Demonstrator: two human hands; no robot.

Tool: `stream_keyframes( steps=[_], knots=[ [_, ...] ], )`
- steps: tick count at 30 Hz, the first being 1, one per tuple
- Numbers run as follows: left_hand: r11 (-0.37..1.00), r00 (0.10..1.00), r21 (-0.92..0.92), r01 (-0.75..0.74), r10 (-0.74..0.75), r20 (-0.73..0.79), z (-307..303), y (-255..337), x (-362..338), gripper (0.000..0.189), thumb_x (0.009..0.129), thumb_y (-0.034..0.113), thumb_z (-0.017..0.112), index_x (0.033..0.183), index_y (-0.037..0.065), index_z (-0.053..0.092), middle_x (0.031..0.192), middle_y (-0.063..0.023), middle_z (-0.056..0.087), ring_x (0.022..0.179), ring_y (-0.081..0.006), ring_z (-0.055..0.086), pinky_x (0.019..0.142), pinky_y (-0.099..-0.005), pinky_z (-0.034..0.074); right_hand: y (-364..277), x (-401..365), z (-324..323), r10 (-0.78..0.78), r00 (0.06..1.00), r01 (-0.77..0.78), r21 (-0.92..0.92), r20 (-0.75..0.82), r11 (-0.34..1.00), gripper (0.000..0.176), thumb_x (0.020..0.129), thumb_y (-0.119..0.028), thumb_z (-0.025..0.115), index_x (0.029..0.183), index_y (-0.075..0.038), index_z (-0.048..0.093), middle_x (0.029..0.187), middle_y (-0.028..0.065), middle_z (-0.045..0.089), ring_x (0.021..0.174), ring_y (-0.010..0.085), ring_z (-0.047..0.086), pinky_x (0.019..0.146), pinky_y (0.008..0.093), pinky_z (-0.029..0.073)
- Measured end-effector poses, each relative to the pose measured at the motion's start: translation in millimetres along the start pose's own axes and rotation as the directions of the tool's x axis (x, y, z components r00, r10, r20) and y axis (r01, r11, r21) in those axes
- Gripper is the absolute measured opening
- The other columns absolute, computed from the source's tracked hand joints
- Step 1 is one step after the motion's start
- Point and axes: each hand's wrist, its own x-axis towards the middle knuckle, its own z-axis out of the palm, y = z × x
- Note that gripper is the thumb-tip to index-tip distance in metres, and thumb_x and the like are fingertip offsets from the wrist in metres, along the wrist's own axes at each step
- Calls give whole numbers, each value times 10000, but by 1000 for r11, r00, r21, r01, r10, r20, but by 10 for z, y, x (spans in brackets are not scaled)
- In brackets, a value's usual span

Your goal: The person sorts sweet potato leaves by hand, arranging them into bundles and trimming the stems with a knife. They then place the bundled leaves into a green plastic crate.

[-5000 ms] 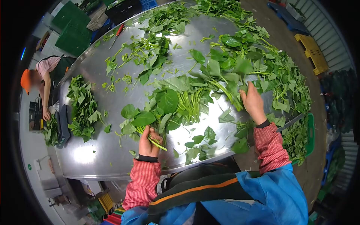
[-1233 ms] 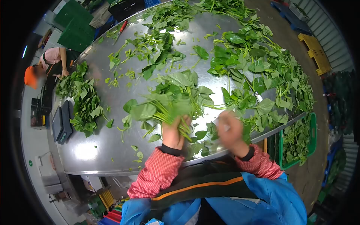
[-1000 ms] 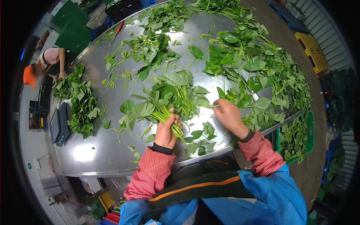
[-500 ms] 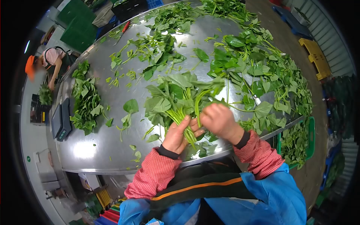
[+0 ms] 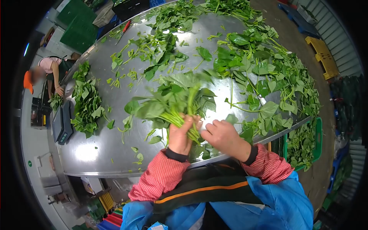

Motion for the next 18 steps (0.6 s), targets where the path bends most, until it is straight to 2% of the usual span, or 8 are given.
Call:
stream_keyframes(
  steps=[2,3,6,9,11,13,17,18],
  knots=[
    [987,987,-17,-160,160,-6,108,307,-13,156,896,-5,560,992,78,470,888,-78,577,812,-183,589,701,-300,506,31,-237,80,29,991,-51,175,128,983,135,681,-150,626,799,-137,561,692,37,545,696,221,592,543,341,460],
    [972,972,30,-232,233,-18,29,412,21,158,904,0,550,1002,92,467,907,-78,571,803,-178,584,692,-299,509,99,-397,143,23,960,-87,217,279,972,181,704,-177,646,862,-110,589,682,83,593,695,268,627,567,384,497],
    [928,929,149,-343,358,-94,-284,608,89,210,907,-7,527,1084,85,461,921,-78,552,756,-144,554,642,-256,498,244,-385,117,161,883,-288,237,441,928,200,765,-226,648,899,-82,610,702,118,624,681,295,638,578,401,495],
    [988,971,104,-116,135,-199,-787,483,130,209,912,0,527,1099,61,457,889,-83,564,736,-145,561,619,-261,503,409,-17,269,425,861,-507,408,280,759,229,813,-278,635,902,-69,611,721,129,627,673,333,622,588,433,486],
    [997,965,5,80,-77,-251,-1132,295,143,200,917,10,524,1106,47,471,873,-81,570,727,-143,562,614,-259,505,510,260,441,575,791,-595,475,208,648,222,816,-278,631,886,-69,606,737,125,624,675,333,614,591,433,483],
    [980,952,-122,154,-181,-248,-1156,219,148,146,922,67,547,1065,41,527,852,-67,575,711,-144,563,640,-253,506,550,512,592,691,708,-655,504,149,562,229,817,-286,630,872,-65,608,765,125,624,697,328,616,601,426,484],
    [898,917,-284,336,-381,-118,-987,347,91,137,931,146,570,1031,53,558,872,-41,568,718,-117,547,642,-228,486,630,626,855,560,828,-538,320,25,780,209,800,-260,620,849,-56,617,811,150,621,746,354,605,629,445,485],
    [898,929,-317,306,-354,-106,-1006,394,93,135,935,157,565,1030,62,550,865,-35,564,706,-108,535,631,-225,477,665,619,770,582,811,-517,403,-49,755,174,804,-216,615,859,-52,619,767,111,622,682,273,607,601,382,479]
  ],
)
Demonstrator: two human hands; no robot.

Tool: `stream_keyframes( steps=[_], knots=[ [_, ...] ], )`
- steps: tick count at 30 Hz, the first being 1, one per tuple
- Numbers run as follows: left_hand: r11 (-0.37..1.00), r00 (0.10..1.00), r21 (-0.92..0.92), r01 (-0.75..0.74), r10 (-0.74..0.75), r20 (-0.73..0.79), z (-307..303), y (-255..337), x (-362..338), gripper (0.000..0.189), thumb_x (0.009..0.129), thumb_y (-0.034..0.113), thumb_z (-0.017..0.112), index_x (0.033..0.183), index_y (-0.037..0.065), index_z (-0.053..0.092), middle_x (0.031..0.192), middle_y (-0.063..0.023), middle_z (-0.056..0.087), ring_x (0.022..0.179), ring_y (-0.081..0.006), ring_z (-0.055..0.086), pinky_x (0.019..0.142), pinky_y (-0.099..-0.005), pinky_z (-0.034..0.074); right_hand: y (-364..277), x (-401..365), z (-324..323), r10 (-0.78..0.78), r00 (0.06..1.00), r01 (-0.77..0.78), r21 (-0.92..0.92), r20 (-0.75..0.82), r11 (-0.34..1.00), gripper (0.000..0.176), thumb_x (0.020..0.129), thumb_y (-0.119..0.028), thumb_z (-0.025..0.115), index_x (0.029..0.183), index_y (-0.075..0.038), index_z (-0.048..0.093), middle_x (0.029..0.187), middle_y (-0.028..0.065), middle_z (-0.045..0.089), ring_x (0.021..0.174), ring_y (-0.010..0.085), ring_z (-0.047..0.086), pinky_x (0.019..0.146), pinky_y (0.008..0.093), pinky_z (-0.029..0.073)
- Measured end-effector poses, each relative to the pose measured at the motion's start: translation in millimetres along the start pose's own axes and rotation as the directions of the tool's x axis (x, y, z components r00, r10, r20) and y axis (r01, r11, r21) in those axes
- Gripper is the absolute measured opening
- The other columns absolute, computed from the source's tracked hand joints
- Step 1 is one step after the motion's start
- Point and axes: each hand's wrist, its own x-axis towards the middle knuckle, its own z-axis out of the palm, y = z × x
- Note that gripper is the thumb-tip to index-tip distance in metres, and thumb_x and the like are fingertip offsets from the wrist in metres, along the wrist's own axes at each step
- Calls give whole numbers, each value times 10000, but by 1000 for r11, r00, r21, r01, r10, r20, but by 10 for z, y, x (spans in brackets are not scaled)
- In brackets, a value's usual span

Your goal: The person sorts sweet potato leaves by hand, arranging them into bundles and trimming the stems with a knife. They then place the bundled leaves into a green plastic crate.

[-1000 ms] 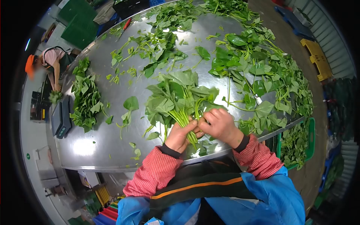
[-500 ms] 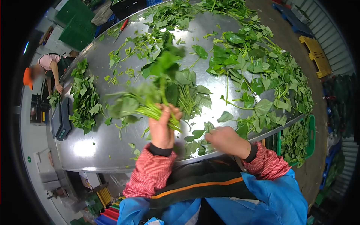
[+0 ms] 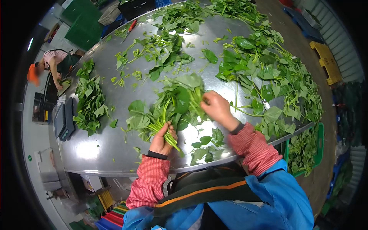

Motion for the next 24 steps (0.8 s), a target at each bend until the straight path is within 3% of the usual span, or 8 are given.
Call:
stream_keyframes(
  steps=[4,6,8,9,12,17,23,24],
  knots=[
    [984,984,18,-176,175,20,71,133,-188,124,936,176,567,1015,88,528,838,-8,540,661,-75,490,583,-210,436,249,106,-525,257,938,-346,691,234,634,150,810,-169,613,883,-38,606,710,16,604,610,82,531,556,260,426],
    [956,959,78,-283,280,54,179,149,-232,115,935,172,570,982,81,520,826,-13,544,645,-75,485,570,-209,428,491,64,-462,239,965,-262,385,107,885,145,813,-155,613,859,-24,572,703,66,614,609,155,578,540,309,441],
    [920,931,146,-364,358,66,367,152,-252,113,934,169,572,966,78,514,819,-21,550,631,-75,481,558,-211,422,312,31,-640,277,961,-277,11,-25,961,131,817,-141,604,841,-22,557,701,97,617,623,213,606,541,340,448],
    [898,915,175,-403,398,62,437,113,-284,114,933,168,573,958,76,511,816,-25,552,624,-76,479,552,-212,419,204,26,-718,231,968,-210,187,-98,960,122,820,-147,601,841,-40,545,711,133,613,658,303,615,546,397,450],
    [875,907,237,-422,410,101,686,23,-302,121,929,166,582,955,76,505,802,-34,552,618,-78,481,539,-218,413,115,28,-772,61,964,-99,-140,-257,985,156,814,-170,620,883,-50,547,724,133,620,671,326,611,553,417,450],
    [867,914,298,-399,353,198,992,-210,-191,142,913,138,604,978,68,499,957,-128,630,627,-74,489,540,-215,415,-124,-103,-710,-286,906,248,-157,-312,956,208,736,-71,688,884,-34,546,767,104,566,714,290,567,605,384,454],
    [844,926,382,-375,322,197,1122,-429,13,104,883,84,634,929,50,548,853,-69,638,615,-73,512,525,-206,426,-540,-329,-550,-594,789,563,-204,-156,801,320,655,-65,682,952,-42,565,766,72,509,691,250,526,591,354,426],
    [830,921,402,-386,325,213,1103,-437,28,99,883,78,633,933,44,555,842,-64,635,612,-74,512,523,-206,425,-578,-352,-564,-537,826,509,-183,-171,841,338,645,-62,678,963,-41,565,774,72,512,700,250,530,593,350,423]
  ],
)
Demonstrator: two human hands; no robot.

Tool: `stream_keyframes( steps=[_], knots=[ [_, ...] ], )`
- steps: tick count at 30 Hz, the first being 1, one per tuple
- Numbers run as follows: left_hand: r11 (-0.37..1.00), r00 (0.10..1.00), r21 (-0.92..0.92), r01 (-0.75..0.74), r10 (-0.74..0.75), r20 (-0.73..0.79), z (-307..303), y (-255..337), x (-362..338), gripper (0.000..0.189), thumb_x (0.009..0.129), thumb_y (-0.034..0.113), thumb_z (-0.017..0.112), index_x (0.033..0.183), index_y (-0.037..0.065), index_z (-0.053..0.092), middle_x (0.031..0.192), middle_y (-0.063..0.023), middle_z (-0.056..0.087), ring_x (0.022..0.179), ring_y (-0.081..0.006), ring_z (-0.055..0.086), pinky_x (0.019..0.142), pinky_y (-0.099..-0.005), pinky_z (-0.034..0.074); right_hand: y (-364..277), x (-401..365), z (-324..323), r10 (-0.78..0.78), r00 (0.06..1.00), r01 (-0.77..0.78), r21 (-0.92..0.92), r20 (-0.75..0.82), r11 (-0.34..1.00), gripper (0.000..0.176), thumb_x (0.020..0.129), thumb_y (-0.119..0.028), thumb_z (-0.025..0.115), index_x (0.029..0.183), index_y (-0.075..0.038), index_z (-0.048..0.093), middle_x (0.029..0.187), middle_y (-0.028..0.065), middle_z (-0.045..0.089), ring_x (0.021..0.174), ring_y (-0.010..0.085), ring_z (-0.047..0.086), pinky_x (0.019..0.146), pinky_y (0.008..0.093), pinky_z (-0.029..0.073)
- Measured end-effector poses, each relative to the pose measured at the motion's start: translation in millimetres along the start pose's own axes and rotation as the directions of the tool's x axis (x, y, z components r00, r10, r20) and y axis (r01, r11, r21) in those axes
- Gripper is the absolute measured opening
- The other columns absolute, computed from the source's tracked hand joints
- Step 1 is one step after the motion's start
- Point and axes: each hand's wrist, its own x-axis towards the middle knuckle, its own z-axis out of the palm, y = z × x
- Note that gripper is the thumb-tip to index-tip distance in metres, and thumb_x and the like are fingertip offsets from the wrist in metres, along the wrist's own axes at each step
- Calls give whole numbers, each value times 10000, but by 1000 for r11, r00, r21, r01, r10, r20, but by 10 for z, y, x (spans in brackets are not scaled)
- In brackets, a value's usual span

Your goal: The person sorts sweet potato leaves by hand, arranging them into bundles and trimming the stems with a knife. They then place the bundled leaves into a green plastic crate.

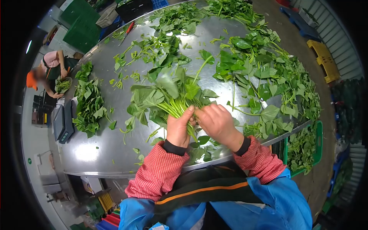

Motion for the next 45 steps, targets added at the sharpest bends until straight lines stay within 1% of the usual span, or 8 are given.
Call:
stream_keyframes(
  steps=[15,21,24,31,34,38,42,45],
  knots=[
    [993,988,-13,-116,114,-107,150,10,-92,104,901,72,601,949,-2,546,844,-89,619,569,-82,482,510,-213,423,214,-315,-370,405,720,-548,104,564,830,112,740,-92,573,824,-20,589,698,220,601,643,403,590,595,475,472],
    [956,936,-44,-291,275,-222,-462,470,235,134,893,70,610,982,25,521,840,-82,604,603,-77,499,510,-215,423,694,-973,-586,583,625,-439,-384,519,812,237,769,-236,658,909,-49,621,716,199,602,692,367,601,611,483,456],
    [988,973,-42,-147,136,-188,-542,463,213,132,900,70,604,984,20,515,855,-87,601,602,-74,491,516,-213,436,366,-514,-786,388,847,-208,-445,363,871,477,726,-344,723,1096,-69,601,889,152,590,809,313,583,665,435,454],
    [992,994,-125,9,-23,-109,-351,190,165,149,902,87,609,994,19,514,850,-76,594,597,-74,488,518,-213,439,59,-19,-123,416,817,-507,155,400,848,427,787,-420,659,996,-49,623,900,165,606,842,332,587,686,447,440],
    [991,992,-127,-34,18,-127,-340,273,150,146,901,93,612,982,11,522,837,-74,597,598,-74,490,518,-209,438,88,-85,-32,497,562,-696,53,661,716,334,834,-385,601,871,-56,643,835,169,634,816,347,604,677,460,450],
    [994,987,-75,-77,66,-148,-591,464,176,152,892,89,621,985,14,528,853,-87,609,587,-74,493,514,-205,437,176,-479,-102,325,603,-523,53,728,851,306,838,-352,600,911,-59,653,832,156,640,816,343,612,688,436,472],
    [998,996,56,-28,33,-80,-502,398,89,171,896,103,622,1001,-2,538,888,-87,612,600,-63,487,518,-198,429,-10,-147,-153,429,723,-657,350,541,667,513,865,-411,591,1177,-9,526,899,166,625,822,327,606,724,407,470],
    [1000,1000,23,-21,21,-15,-404,406,60,179,909,117,606,1026,12,522,920,-98,622,612,-61,490,523,-191,434,-75,-20,-81,439,583,-762,275,684,586,397,911,-324,554,1140,-2,514,875,163,621,802,334,603,704,395,462]
  ],
)
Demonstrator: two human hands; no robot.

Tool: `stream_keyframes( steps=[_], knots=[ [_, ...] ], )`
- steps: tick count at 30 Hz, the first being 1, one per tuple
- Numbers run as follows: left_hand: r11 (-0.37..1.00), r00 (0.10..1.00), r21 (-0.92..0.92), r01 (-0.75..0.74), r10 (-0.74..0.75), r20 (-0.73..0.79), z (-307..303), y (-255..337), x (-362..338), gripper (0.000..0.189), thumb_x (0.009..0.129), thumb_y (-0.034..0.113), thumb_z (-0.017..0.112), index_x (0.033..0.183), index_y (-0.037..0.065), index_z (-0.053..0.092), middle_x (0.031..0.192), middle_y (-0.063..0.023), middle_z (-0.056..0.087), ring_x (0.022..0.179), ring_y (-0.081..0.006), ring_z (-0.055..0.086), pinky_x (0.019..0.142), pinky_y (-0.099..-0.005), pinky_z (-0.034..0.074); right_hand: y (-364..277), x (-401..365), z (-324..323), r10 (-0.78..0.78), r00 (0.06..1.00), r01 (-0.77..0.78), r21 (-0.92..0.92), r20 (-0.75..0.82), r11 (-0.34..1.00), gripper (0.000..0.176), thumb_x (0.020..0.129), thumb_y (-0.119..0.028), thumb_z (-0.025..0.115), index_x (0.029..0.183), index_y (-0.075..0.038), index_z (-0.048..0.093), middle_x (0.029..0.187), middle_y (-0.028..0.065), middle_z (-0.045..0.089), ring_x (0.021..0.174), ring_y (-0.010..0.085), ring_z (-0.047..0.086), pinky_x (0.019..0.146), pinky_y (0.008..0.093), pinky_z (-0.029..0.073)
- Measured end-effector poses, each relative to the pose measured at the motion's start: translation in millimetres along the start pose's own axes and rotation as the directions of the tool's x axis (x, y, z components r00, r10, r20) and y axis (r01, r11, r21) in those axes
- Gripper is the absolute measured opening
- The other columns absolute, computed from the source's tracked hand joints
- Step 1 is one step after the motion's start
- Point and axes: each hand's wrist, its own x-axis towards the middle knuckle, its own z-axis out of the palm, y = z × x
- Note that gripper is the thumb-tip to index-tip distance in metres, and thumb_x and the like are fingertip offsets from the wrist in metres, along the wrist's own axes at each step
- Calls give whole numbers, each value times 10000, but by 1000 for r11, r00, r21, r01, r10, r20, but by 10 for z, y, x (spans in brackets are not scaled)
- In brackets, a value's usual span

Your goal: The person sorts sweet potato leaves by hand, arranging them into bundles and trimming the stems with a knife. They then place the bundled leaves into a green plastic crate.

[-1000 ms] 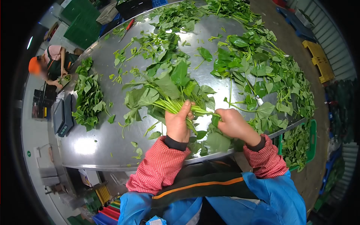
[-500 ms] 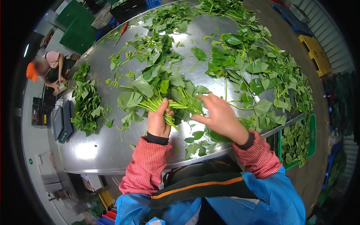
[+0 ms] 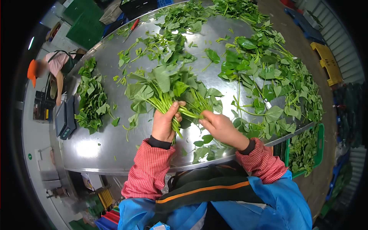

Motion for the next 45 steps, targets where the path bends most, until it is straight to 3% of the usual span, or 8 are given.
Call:
stream_keyframes(
  steps=[9,13,17,31,35,41,43,45],
  knots=[
    [997,980,-3,-72,70,-186,-582,25,-219,157,924,136,587,1027,35,526,1015,-134,644,655,-69,540,563,-203,482,498,115,164,123,943,109,636,-309,764,157,971,-175,483,937,-28,527,607,-64,370,527,32,314,459,207,248],
    [995,983,-97,20,-37,-180,-316,-309,-436,128,919,103,584,1014,45,521,1037,-137,641,831,-167,614,688,-279,530,173,76,438,-406,803,238,-390,-436,890,109,893,-149,587,898,-60,523,575,28,484,497,158,499,435,296,375],
    [993,992,-115,3,-17,-126,-406,-498,-506,166,916,92,580,1062,21,547,1022,-130,648,893,-203,636,720,-301,539,-72,46,809,-621,782,442,-652,-58,617,216,791,-183,662,951,-55,593,609,68,543,545,242,563,485,363,450],
    [964,980,-241,112,-147,-133,-655,-486,-808,165,947,184,538,1061,66,552,941,-64,637,842,-184,641,677,-322,549,-265,353,1040,-13,993,-35,410,115,911,150,888,-130,626,871,6,563,657,54,611,600,86,611,489,232,462],
    [908,960,-391,149,-228,-163,-936,-726,-658,127,948,174,520,991,55,530,903,-93,611,784,-210,617,711,-352,541,-281,100,1035,-770,633,768,-189,83,612,85,790,-87,605,785,-39,535,834,123,658,716,212,661,562,294,495],
    [970,952,-225,-93,20,-306,-814,-334,-594,85,923,86,562,960,90,486,843,-69,588,796,-204,619,671,-321,544,76,192,416,-298,687,509,146,-663,848,111,893,-142,507,895,-46,563,672,11,493,537,157,455,512,299,402],
    [969,950,-183,-163,105,-293,-921,-333,-581,131,913,56,565,1002,92,475,862,-79,589,812,-211,621,661,-305,542,261,338,-130,384,791,396,878,-475,269,285,971,-303,403,965,-59,550,616,-55,351,528,16,325,459,193,250],
    [984,960,-140,-106,65,-271,-969,-333,-575,178,909,41,562,1050,92,467,882,-92,590,827,-222,619,659,-308,542,524,298,-244,364,852,197,876,-375,440,274,958,-314,458,966,-66,575,624,-57,400,545,14,362,470,195,283]
  ],
)
